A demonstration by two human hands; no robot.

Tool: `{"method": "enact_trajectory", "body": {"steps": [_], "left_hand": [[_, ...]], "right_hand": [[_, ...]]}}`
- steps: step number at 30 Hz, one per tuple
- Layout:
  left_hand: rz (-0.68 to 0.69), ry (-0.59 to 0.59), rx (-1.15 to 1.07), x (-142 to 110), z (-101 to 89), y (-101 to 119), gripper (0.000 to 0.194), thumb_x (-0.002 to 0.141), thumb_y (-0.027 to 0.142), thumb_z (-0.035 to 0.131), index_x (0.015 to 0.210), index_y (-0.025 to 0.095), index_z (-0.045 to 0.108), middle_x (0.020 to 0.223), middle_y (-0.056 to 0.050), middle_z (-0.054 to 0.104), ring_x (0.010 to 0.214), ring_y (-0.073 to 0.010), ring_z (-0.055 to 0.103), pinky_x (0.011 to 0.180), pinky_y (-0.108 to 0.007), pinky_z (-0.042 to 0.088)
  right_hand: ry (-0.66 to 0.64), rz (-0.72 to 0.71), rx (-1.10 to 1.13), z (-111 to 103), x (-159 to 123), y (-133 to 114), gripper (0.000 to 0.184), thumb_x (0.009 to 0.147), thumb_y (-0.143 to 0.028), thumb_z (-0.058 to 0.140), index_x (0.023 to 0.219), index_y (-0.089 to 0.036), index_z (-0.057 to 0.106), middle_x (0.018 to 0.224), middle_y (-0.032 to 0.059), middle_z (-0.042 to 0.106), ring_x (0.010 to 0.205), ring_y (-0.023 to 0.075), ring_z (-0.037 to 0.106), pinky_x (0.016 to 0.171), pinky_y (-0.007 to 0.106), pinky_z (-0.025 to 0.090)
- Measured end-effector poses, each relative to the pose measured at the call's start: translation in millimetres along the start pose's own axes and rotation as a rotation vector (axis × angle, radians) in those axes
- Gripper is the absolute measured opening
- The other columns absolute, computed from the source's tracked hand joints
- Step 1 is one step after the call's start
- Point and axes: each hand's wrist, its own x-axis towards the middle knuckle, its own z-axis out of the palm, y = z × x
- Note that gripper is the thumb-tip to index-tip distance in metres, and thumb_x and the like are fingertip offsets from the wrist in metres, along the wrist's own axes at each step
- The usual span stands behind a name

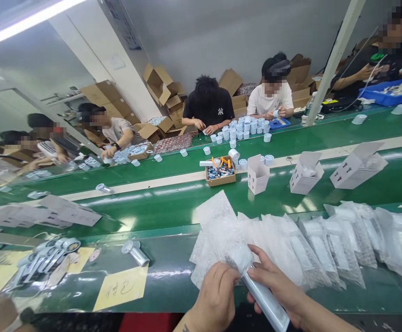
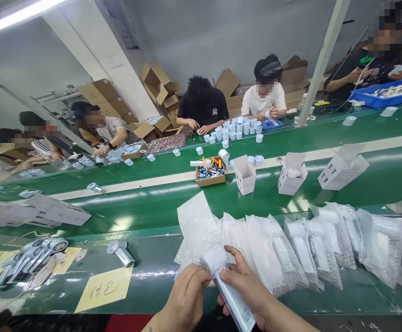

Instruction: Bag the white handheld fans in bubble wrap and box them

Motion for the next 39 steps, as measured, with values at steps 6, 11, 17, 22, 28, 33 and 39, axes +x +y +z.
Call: {"method": "enact_trajectory", "body": {"steps": [6, 11, 17, 22, 28, 33, 39], "left_hand": [[-0.146, -0.089, -0.213, 20.9, -7.3, -6.6, 0.026, 0.085, 0.028, 0.065, 0.108, 0.020, 0.055, 0.099, -0.007, 0.056, 0.093, -0.0196, 0.054, 0.081, -0.032, 0.050], [-0.281, -0.274, -0.409, 44.9, -27.3, -22.0, 0.013, 0.087, 0.027, 0.062, 0.077, 0.019, 0.062, 0.085, -0.001, 0.051, 0.079, -0.0137, 0.055, 0.072, -0.025, 0.050], [0.055, -0.069, 0.084, 22.5, -6.5, -35.9, 0.023, 0.090, 0.007, 0.039, 0.099, 0.017, 0.058, 0.086, -0.007, 0.063, 0.079, -0.0178, 0.061, 0.070, -0.028, 0.052], [-0.061, 0.117, 0.131, -7.2, 33.7, -17.2, 0.020, 0.088, 0.007, 0.041, 0.095, 0.019, 0.054, 0.075, -0.005, 0.062, 0.066, -0.0177, 0.062, 0.058, -0.026, 0.050], [-0.209, -0.123, -0.197, 20.0, 23.1, 6.1, 0.017, 0.089, 0.017, 0.044, 0.085, 0.022, 0.059, 0.070, -0.003, 0.065, 0.063, -0.0160, 0.062, 0.059, -0.025, 0.047], [-0.276, -0.267, -0.393, 55.4, -1.4, 2.6, 0.019, 0.087, 0.024, 0.047, 0.082, 0.021, 0.065, 0.073, -0.004, 0.068, 0.065, -0.0162, 0.062, 0.060, -0.024, 0.045], [-0.676, -0.034, -0.693, 81.2, -38.9, -13.8, 0.030, 0.085, 0.046, 0.054, 0.082, 0.019, 0.065, 0.051, 0.002, 0.051, 0.046, -0.0120, 0.046, 0.045, -0.022, 0.039]], "right_hand": [[-0.010, 0.020, 0.139, -6.8, -4.7, 1.0, 0.081, 0.076, -0.044, 0.063, 0.139, -0.025, 0.016, 0.067, -0.0021, 0.064, 0.051, 0.0171, 0.063, 0.041, 0.024, 0.047], [0.024, 0.089, 0.116, -1.5, -12.1, -0.5, 0.065, 0.075, -0.044, 0.062, 0.126, -0.023, 0.027, 0.066, -0.0016, 0.064, 0.047, 0.0156, 0.061, 0.040, 0.023, 0.046], [0.094, 0.007, 0.202, 2.6, -10.3, 1.0, 0.053, 0.075, -0.043, 0.065, 0.113, -0.022, 0.035, 0.066, -0.0010, 0.063, 0.051, 0.0160, 0.062, 0.041, 0.023, 0.045], [0.234, -0.105, 0.198, -0.2, -1.2, 4.5, 0.043, 0.075, -0.039, 0.065, 0.106, -0.022, 0.039, 0.064, -0.0011, 0.063, 0.056, 0.0186, 0.063, 0.044, 0.025, 0.045], [0.289, 0.006, 0.223, -2.4, 6.2, 12.0, 0.035, 0.074, -0.039, 0.070, 0.084, -0.024, 0.041, 0.058, -0.0056, 0.056, 0.048, 0.0124, 0.056, 0.049, 0.023, 0.045], [0.344, 0.193, 0.054, -8.7, -4.8, -12.3, 0.015, 0.081, -0.032, 0.056, 0.077, -0.023, 0.045, 0.061, -0.0029, 0.055, 0.049, 0.0129, 0.057, 0.050, 0.026, 0.048], [0.243, -0.177, -0.836, -10.9, -49.2, -96.4, 0.013, 0.077, -0.021, 0.052, 0.064, -0.020, 0.050, 0.067, -0.0005, 0.060, 0.061, 0.0150, 0.064, 0.053, 0.024, 0.044]]}}
